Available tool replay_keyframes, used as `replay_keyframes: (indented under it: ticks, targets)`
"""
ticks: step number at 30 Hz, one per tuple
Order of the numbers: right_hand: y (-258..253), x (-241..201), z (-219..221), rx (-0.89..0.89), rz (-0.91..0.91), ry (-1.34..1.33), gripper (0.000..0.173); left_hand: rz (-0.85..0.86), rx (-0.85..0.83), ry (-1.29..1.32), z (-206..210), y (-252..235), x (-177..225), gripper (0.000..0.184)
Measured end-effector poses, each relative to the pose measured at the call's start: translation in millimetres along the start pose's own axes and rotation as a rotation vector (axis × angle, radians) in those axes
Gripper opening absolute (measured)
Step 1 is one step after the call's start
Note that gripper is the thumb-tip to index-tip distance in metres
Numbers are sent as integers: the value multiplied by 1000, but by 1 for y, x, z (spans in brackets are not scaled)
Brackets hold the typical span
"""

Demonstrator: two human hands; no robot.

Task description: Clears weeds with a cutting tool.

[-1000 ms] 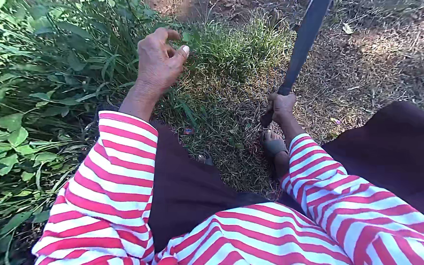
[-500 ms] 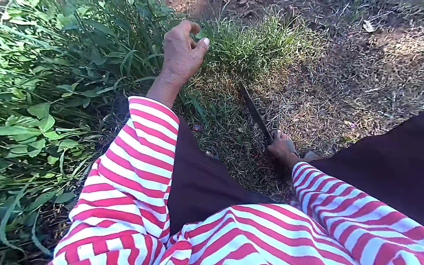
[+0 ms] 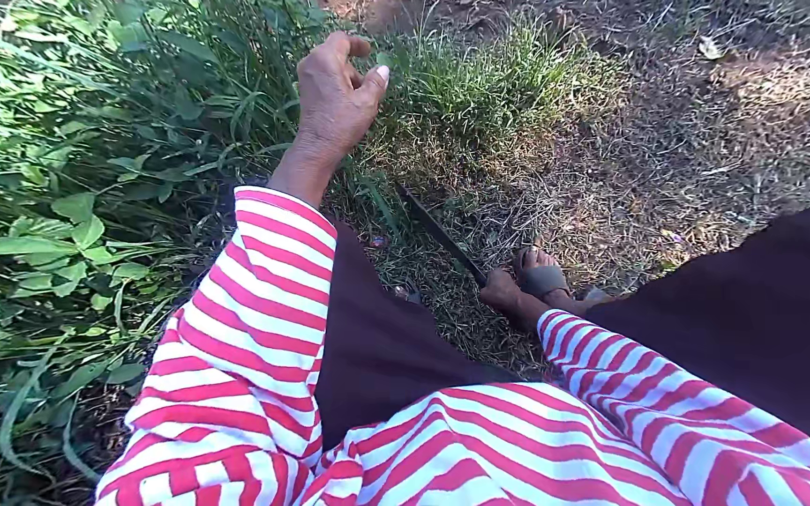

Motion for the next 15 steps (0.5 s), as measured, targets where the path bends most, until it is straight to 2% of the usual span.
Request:
replay_keyframes:
  ticks: [5,9,12,15]
  targets:
    - [-9,-17,-32,16,-193,159,28,4,23,16,-5,0,1,44]
    - [-25,-28,-46,197,-265,-41,16,8,94,43,-14,3,-4,44]
    - [-31,-57,-47,245,-163,-192,21,26,131,59,-17,5,-3,44]
    - [-40,-86,-37,178,-101,-203,23,30,147,71,-18,4,-1,43]
Point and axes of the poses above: each hand's wrist, its own y-axis away from the middle knuckle, its own z-axis out of the palm, x = y × z, the point moved 3 cm from there along -y, towards the middle knuckle, and after that the axes turned 13 degrees about -y, right-handed, at the moved point
